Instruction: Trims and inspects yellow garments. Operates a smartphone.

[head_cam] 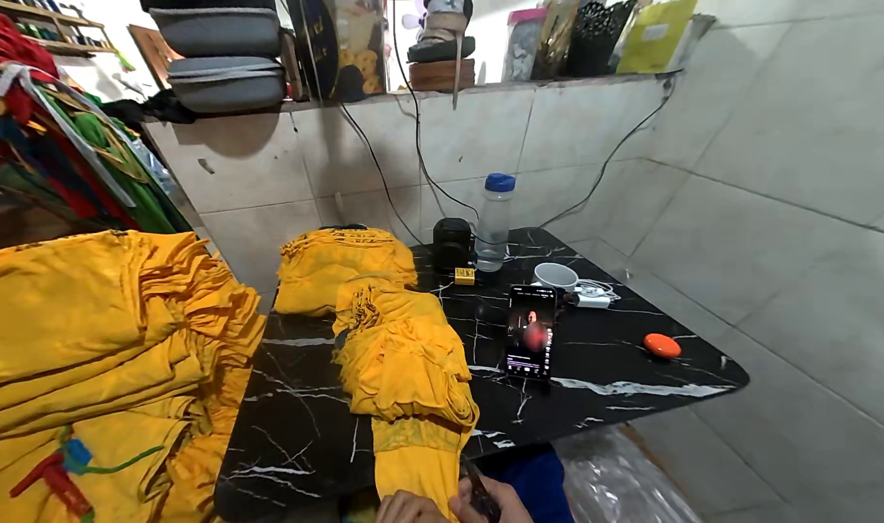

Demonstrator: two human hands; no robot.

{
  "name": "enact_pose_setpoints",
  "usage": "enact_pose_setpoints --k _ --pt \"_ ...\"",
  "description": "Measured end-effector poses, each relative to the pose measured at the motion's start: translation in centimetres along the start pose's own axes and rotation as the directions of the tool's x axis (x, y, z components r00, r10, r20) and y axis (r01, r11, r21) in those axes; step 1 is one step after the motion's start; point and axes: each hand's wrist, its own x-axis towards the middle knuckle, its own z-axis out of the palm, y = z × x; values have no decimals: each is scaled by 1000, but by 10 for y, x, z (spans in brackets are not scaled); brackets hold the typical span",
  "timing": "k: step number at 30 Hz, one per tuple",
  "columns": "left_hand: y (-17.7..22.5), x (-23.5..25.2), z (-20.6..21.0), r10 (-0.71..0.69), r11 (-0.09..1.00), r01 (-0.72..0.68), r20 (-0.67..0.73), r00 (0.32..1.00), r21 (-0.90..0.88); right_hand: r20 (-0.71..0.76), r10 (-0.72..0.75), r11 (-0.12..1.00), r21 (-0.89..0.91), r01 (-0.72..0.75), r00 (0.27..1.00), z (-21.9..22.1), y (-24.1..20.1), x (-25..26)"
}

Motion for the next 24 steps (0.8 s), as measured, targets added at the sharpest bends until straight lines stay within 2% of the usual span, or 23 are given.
enact_pose_setpoints --k 4,11,15,18,21,24 --pt "3 2 0 -69 998 69 -8 998 -12 52 -12 993 115 6 999 -4 -3 -1" --pt "1 2 4 -41 999 41 -59 997 -2 56 -53 992 114 46 997 -8 -4 -3" --pt "4 6 3 -29 996 33 -46 999 89 28 -70 992 104 67 997 -7 -6 -5" --pt "5 5 6 -29 991 46 -135 990 125 23 -81 993 90 79 996 -8 -8 -5" --pt "7 5 5 -32 995 52 -224 974 82 -7 -111 992 66 111 994 -9 -8 -6" --pt "16 5 2 -103 995 103 -206 973 -12 -48 -112 993 25 113 993 -7 -10 -8"
